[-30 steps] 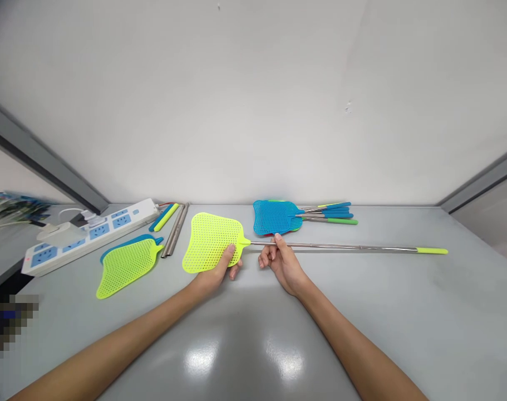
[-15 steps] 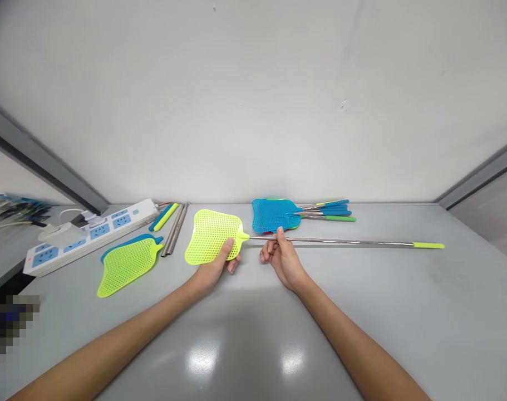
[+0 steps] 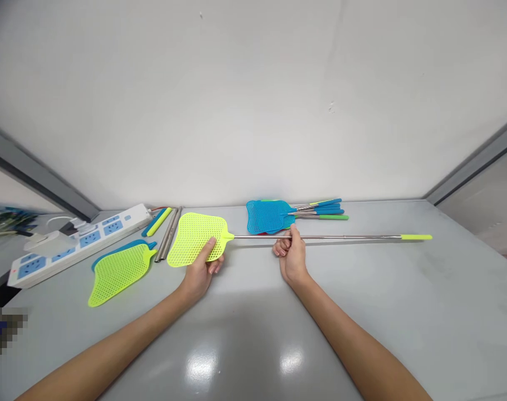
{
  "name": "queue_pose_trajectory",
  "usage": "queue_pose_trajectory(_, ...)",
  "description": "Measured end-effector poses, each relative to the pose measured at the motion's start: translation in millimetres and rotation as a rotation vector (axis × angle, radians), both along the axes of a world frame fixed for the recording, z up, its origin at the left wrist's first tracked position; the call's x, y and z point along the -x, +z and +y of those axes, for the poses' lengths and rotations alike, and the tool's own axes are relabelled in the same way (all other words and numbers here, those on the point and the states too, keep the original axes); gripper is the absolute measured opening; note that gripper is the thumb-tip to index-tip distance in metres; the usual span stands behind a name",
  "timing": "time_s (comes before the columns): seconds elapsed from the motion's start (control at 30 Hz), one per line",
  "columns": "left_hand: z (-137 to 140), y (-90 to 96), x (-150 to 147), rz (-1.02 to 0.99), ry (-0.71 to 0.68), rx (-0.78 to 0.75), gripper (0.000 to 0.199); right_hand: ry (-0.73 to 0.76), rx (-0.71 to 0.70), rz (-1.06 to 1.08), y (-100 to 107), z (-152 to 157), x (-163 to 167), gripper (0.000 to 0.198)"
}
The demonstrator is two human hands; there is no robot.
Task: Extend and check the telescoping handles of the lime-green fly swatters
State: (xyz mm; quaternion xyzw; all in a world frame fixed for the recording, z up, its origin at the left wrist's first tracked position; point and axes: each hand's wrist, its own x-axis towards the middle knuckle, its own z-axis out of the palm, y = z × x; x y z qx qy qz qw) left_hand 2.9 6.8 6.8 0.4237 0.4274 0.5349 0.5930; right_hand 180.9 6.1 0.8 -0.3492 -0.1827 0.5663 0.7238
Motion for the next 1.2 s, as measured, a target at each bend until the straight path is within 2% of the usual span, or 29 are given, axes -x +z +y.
queue_pose_trajectory(0.13, 2, -1.2, 1, -0.124, 0.027, 0.055, 0.026, -0.117, 0.013, -0.026, 0, 4, -6, 0.043)
queue_pose_trajectory(0.37, 2, 1.5, 1, -0.158, 0.055, 0.07, 0.024, -0.237, 0.033, -0.005, 0, 10, -16, 0.04)
queue_pose_trajectory(0.53, 3, 1.7, -1, -0.118, -0.022, 0.075, 0.025, -0.219, 0.029, 0.011, -1, 11, -20, 0.037)
queue_pose_trajectory(0.67, 1, -3.3, -1, 0.004, -0.101, -0.01, 0.031, -0.222, 0.022, 0.028, -2, 11, -19, 0.036)
queue_pose_trajectory(0.83, 1, -6.6, 0, 0.121, -0.103, -0.079, 0.034, -0.234, 0.031, 0.01, -3, 11, -18, 0.033)
queue_pose_trajectory(1.2, 4, -5.0, 0, 0.088, -0.095, -0.043, 0.031, -0.193, 0.053, -0.025, -2, 12, -19, 0.033)
